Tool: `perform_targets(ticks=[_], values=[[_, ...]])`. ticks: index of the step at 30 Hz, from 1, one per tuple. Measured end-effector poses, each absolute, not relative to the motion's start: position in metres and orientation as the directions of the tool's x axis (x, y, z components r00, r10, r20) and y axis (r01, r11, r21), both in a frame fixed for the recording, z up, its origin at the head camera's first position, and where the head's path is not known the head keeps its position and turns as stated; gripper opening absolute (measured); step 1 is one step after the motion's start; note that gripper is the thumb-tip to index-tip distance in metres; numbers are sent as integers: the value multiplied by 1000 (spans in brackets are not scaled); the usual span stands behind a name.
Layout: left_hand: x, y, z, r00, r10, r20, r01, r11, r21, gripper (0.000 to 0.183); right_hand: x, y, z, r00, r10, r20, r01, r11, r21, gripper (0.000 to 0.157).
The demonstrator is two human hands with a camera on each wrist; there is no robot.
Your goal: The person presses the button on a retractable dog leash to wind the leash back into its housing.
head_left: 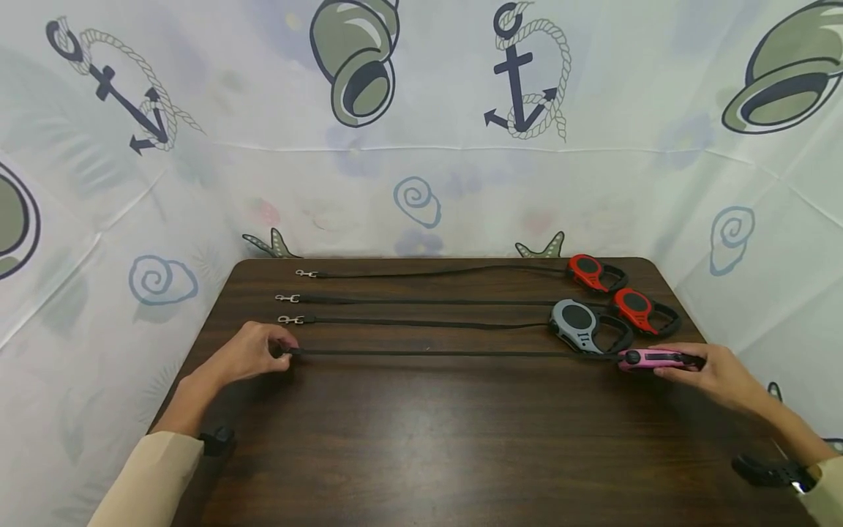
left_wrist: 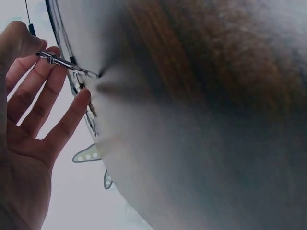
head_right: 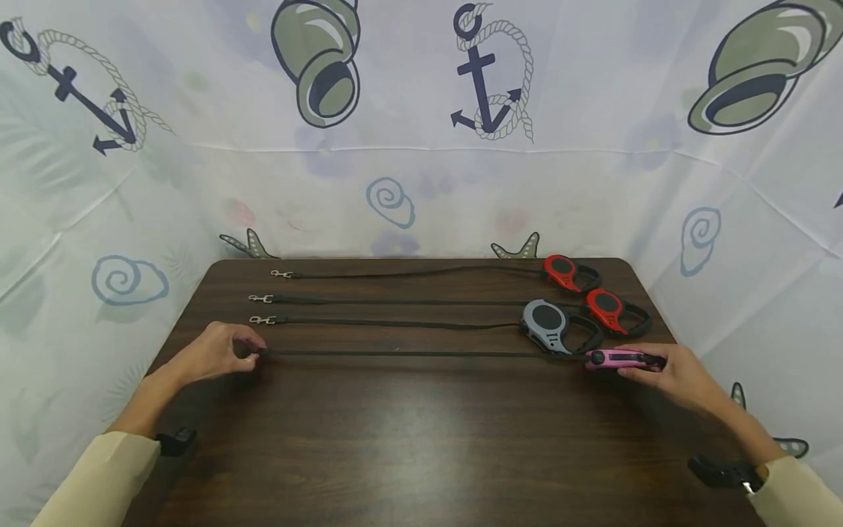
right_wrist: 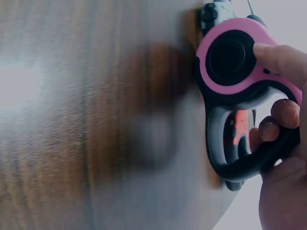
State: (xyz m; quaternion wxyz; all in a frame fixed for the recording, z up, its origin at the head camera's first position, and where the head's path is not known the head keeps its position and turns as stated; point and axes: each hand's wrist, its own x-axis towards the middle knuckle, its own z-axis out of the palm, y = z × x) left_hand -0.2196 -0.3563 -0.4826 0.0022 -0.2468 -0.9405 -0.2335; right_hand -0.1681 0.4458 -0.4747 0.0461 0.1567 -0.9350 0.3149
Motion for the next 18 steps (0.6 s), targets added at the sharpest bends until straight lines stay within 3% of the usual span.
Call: perform_targets(ticks=[8,18], values=[[-222,-362,-478,-884,427,190,465,765,445,17,-177,445,-459,-972,-222,80,-213,679,-702,33],[-230,-367,-469,-896,362,256,443,725,527,17,-196,444,-444,-979,-198,50,-168,639,-751,28]])
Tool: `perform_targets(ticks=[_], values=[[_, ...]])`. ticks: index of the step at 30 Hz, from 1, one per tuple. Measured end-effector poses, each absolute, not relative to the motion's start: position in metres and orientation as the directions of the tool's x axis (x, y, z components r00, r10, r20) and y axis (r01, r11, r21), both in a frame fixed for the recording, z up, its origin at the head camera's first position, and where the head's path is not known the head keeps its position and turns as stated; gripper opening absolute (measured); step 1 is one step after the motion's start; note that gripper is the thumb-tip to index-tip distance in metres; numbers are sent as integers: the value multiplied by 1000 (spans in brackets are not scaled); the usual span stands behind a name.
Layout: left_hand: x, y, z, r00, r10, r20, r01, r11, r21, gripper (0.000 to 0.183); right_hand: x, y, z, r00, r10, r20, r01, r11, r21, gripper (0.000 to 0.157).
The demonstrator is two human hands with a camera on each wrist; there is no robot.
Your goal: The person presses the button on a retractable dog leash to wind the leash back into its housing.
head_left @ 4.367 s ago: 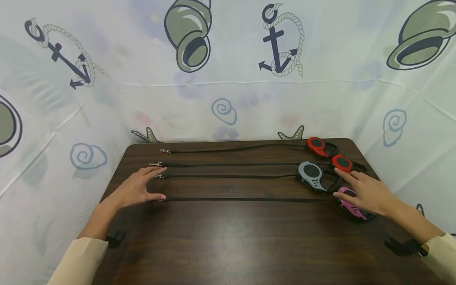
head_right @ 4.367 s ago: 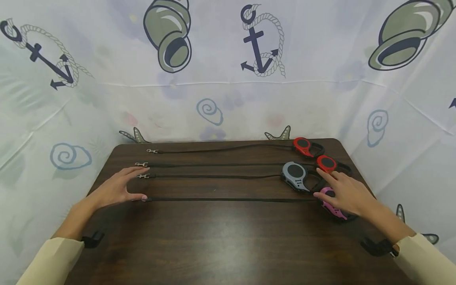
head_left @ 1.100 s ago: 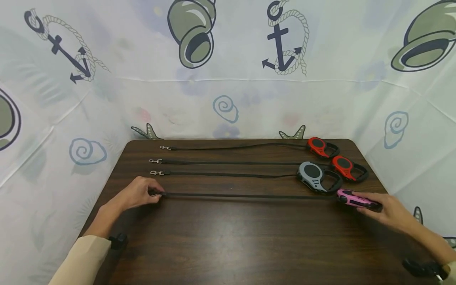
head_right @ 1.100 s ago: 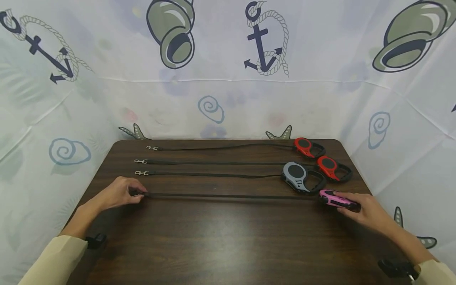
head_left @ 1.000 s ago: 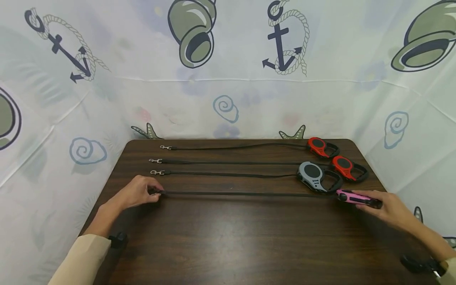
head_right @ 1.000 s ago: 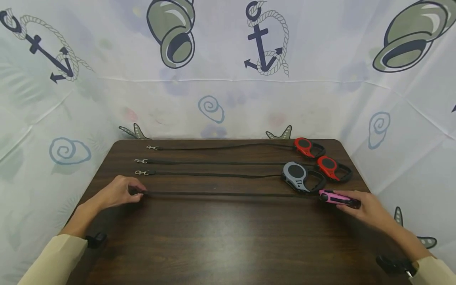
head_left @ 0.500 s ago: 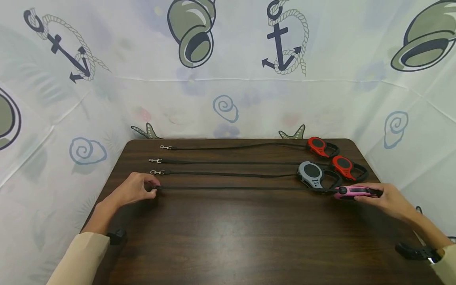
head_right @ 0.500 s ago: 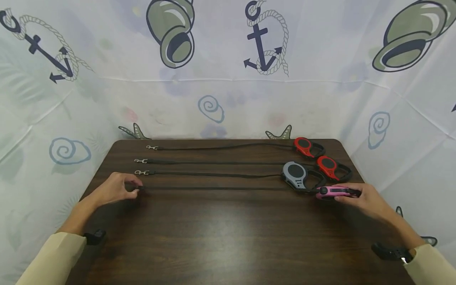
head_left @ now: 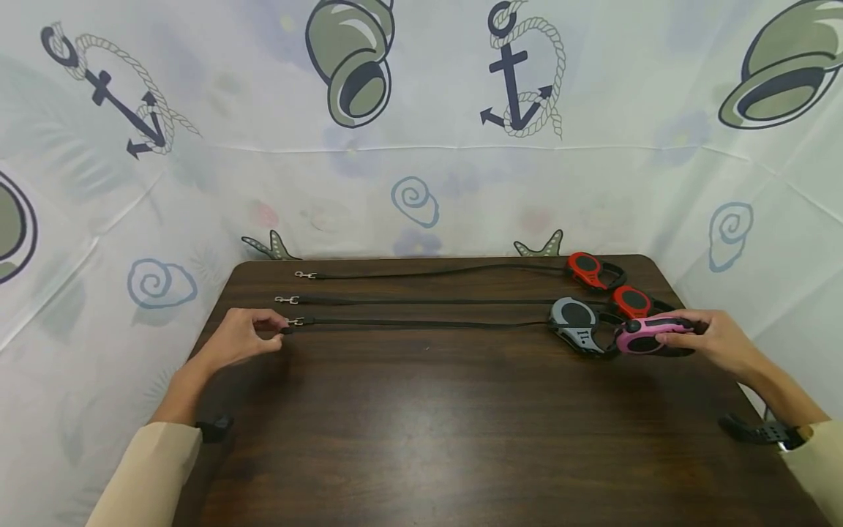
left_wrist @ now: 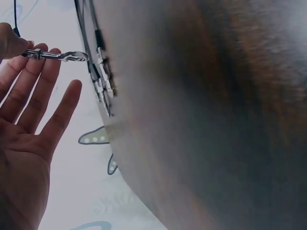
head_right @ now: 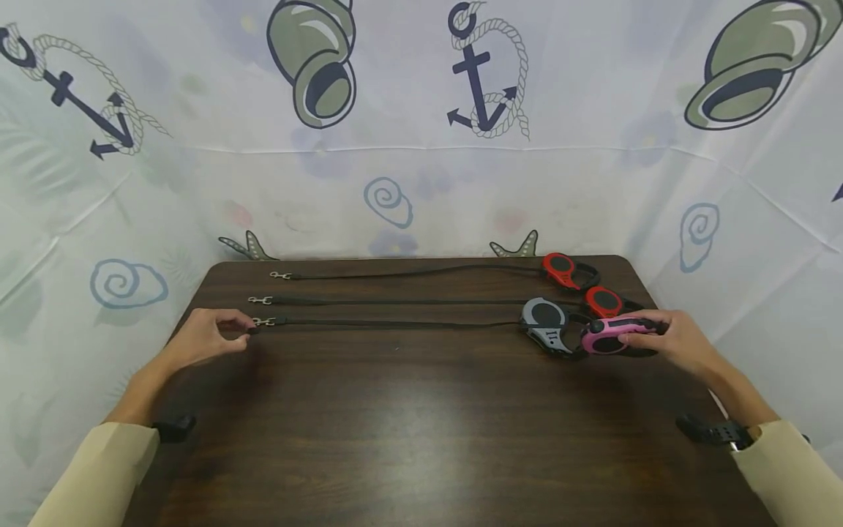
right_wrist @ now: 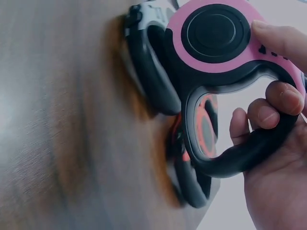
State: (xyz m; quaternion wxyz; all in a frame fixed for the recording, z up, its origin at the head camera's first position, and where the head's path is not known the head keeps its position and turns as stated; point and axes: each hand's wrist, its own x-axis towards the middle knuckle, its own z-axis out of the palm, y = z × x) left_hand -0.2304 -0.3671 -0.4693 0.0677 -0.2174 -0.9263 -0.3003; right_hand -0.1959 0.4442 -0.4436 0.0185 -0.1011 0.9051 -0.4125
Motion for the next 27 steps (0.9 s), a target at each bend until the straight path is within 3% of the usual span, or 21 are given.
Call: perform_targets(ticks=[16,27], values=[[-238,-381,-459,-929,244,277,369,601,709,18,-234,438,-439,-989,-143,27,-113,639,-761,36],[-242,-392,-458,-955,189,230,297,565,770,19,-255,427,-438,-976,-207,64,-161,494,-855,28]])
